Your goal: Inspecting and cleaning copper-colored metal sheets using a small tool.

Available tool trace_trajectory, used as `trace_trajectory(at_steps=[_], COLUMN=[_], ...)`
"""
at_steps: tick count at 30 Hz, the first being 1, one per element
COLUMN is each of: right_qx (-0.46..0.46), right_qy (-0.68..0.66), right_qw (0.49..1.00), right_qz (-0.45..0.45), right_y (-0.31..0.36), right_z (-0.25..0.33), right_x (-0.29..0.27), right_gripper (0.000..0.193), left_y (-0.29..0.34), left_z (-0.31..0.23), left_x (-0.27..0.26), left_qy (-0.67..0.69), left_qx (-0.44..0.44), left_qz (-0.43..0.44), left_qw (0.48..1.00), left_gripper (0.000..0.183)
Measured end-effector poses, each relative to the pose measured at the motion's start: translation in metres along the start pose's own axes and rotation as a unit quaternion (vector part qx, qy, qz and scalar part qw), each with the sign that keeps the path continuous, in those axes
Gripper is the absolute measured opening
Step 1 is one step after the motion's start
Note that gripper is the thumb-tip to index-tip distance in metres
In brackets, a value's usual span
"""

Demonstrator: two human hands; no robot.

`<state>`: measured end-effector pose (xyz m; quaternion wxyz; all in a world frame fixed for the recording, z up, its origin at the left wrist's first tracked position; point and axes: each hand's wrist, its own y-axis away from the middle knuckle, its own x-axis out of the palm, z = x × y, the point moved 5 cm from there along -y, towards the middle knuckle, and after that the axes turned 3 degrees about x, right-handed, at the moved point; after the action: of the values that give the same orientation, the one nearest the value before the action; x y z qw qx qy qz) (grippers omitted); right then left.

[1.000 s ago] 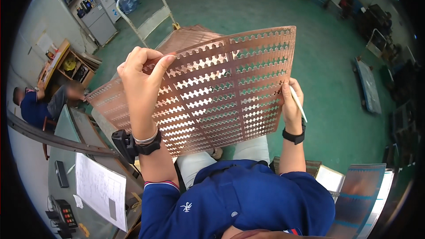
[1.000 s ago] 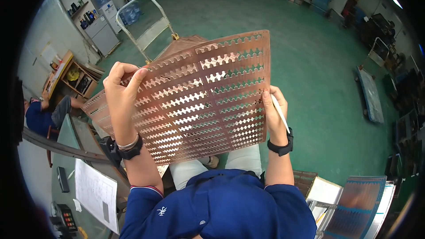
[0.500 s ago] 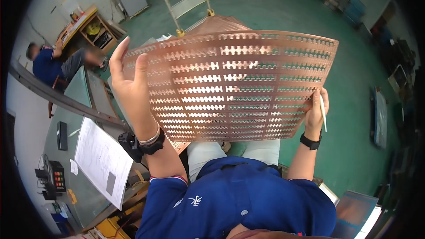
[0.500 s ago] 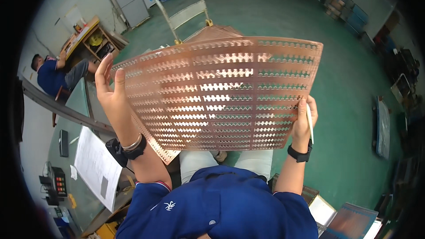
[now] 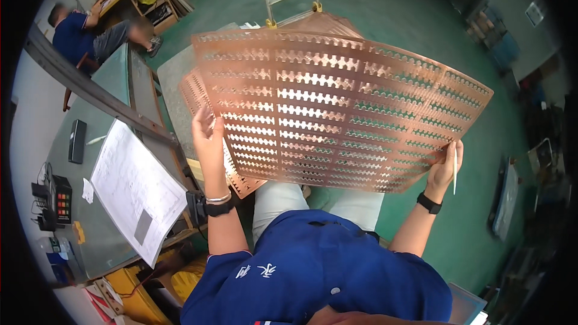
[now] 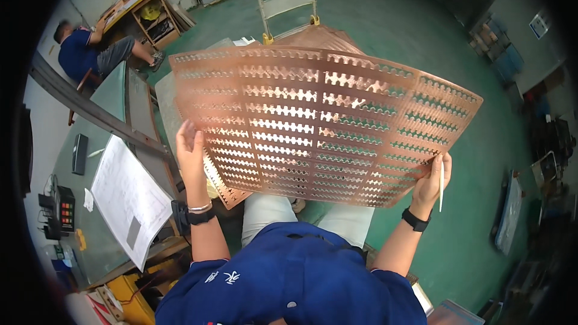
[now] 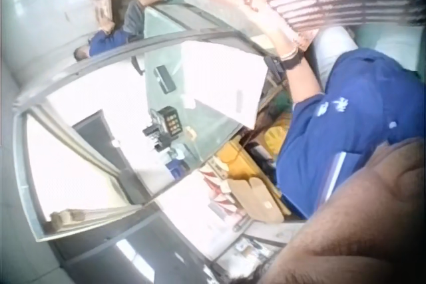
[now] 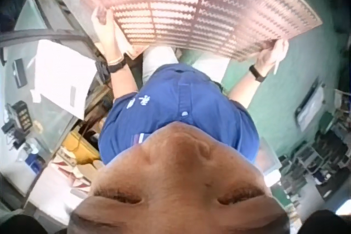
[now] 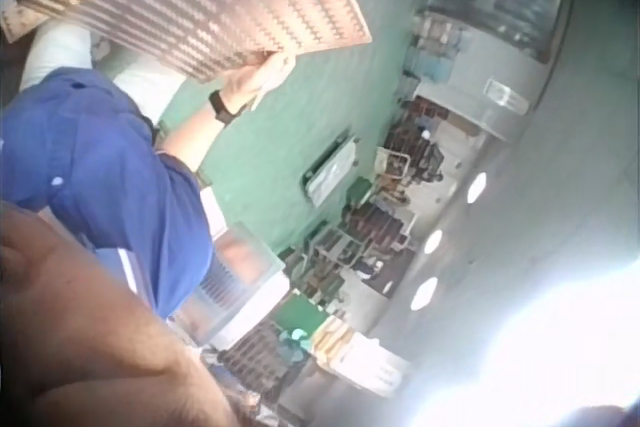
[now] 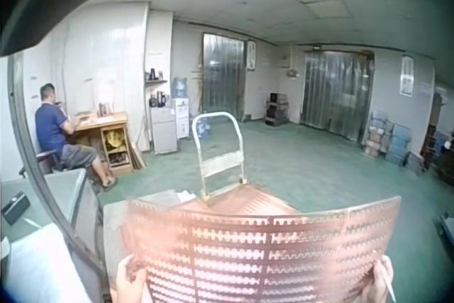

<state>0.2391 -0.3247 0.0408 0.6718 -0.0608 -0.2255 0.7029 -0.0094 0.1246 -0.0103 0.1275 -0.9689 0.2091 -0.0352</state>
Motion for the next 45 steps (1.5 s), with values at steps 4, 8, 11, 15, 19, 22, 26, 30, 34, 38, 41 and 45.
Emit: trace_trajectory(at_steps=[4, 8, 11, 15, 19, 22, 26, 30, 34, 38, 41, 45], right_qx=[0.030, 0.017, 0.031, 0.047, 0.062, 0.055, 0.058, 0.075, 0.081, 0.106, 0.191, 0.202], right_qy=[-0.007, 0.017, 0.004, 0.010, 0.036, 0.025, -0.019, -0.018, -0.009, -0.011, 0.030, 0.049], right_qw=[0.999, 0.999, 0.999, 0.998, 0.997, 0.997, 0.998, 0.996, 0.996, 0.994, 0.978, 0.971], right_qz=[-0.015, -0.025, -0.025, -0.029, -0.037, -0.044, -0.032, -0.035, -0.020, 0.039, 0.071, 0.114], right_y=[0.002, 0.005, 0.003, 0.002, -0.001, -0.005, -0.009, -0.010, -0.014, -0.015, -0.020, -0.008], right_z=[-0.005, -0.002, -0.005, -0.008, -0.013, -0.020, -0.027, -0.030, -0.033, -0.035, -0.058, -0.055], right_x=[0.001, 0.001, -0.005, -0.005, -0.011, -0.017, -0.026, -0.033, -0.035, -0.039, -0.069, -0.055], right_gripper=[0.020, 0.022, 0.022, 0.023, 0.023, 0.023, 0.022, 0.022, 0.027, 0.032, 0.034, 0.035], left_y=[0.015, 0.030, 0.032, 0.029, 0.027, 0.025, 0.024, 0.026, 0.020, 0.017, 0.013, 0.004], left_z=[0.025, 0.042, 0.049, 0.057, 0.051, 0.047, 0.046, 0.043, 0.053, 0.045, 0.040, 0.037], left_x=[-0.004, 0.000, 0.001, 0.004, 0.007, 0.004, 0.005, 0.013, 0.013, 0.012, 0.014, 0.013], left_qy=[0.007, 0.020, 0.035, 0.071, 0.103, 0.131, 0.143, 0.216, 0.239, 0.274, 0.282, 0.286], left_qx=[-0.038, -0.076, -0.101, -0.147, -0.128, -0.113, -0.090, -0.101, -0.105, -0.128, -0.130, -0.106], left_qz=[0.036, 0.059, 0.060, 0.031, 0.060, 0.083, 0.101, 0.098, 0.113, 0.113, 0.122, 0.134], left_qw=[0.999, 0.995, 0.993, 0.986, 0.985, 0.981, 0.980, 0.966, 0.959, 0.946, 0.943, 0.943], left_gripper=[0.046, 0.043, 0.027, 0.015, 0.011, 0.010, 0.009, 0.007, 0.006, 0.007, 0.006, 0.005])
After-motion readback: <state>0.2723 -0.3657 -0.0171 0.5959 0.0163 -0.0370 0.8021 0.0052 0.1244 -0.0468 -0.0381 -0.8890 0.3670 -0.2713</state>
